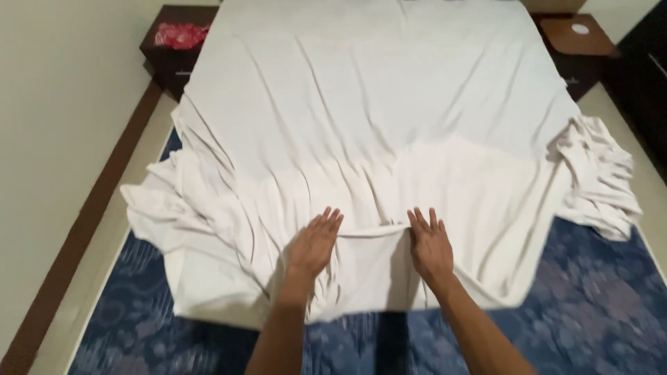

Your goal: The person smooths and adjusts a white bedsheet on a bed with a blue floral mattress. They start by smoothing the top edge near the headboard, then move to the sides, and finally sit on the bed to pull and smooth the sheet across the center and bottom.

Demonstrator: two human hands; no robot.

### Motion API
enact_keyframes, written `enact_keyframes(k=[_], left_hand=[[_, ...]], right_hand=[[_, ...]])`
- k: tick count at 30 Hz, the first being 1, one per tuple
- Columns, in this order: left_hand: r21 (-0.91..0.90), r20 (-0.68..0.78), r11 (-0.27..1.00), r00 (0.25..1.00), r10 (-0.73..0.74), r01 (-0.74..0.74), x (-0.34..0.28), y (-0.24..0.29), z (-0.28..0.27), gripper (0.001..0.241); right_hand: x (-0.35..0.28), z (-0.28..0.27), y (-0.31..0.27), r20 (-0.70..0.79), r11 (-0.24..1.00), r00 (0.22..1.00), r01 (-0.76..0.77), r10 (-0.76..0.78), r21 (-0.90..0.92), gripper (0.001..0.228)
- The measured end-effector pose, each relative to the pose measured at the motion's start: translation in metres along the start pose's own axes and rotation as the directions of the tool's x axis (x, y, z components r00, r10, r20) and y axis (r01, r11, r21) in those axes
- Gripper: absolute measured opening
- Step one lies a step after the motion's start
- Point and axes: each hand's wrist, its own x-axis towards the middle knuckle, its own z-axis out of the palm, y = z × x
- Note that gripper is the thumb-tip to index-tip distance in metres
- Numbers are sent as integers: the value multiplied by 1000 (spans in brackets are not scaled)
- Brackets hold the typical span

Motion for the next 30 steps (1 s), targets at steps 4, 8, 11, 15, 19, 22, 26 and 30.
enact_keyframes(k=[4,8,11,15,19,22,26,30], left_hand=[[4,19,1000,1000,1,-1,18,-10,44,59],[-16,-49,1000,999,5,-5,33,-19,112,58],[-63,-91,998,996,16,-22,19,-10,127,57],[-133,-86,991,996,-27,15,19,-4,141,60],[-167,-81,986,996,-19,6,20,-8,145,60],[-169,-107,985,994,-36,18,22,-7,130,59],[-278,-108,956,986,-130,96,5,11,97,54],[-285,59,933,976,-210,218,-16,52,11,54]], right_hand=[[13,53,15,54,997,995,-79,78,21,46],[24,115,37,92,996,992,-87,85,21,49],[2,150,39,125,992,986,-114,107,55,49],[-7,176,44,6,995,999,-47,46,88,53],[-10,176,43,18,998,999,-46,45,51,53],[-2,158,38,5,992,999,-53,53,113,52],[-22,122,29,-15,993,999,-38,40,110,56],[-65,91,27,-28,986,999,29,-25,164,61]])
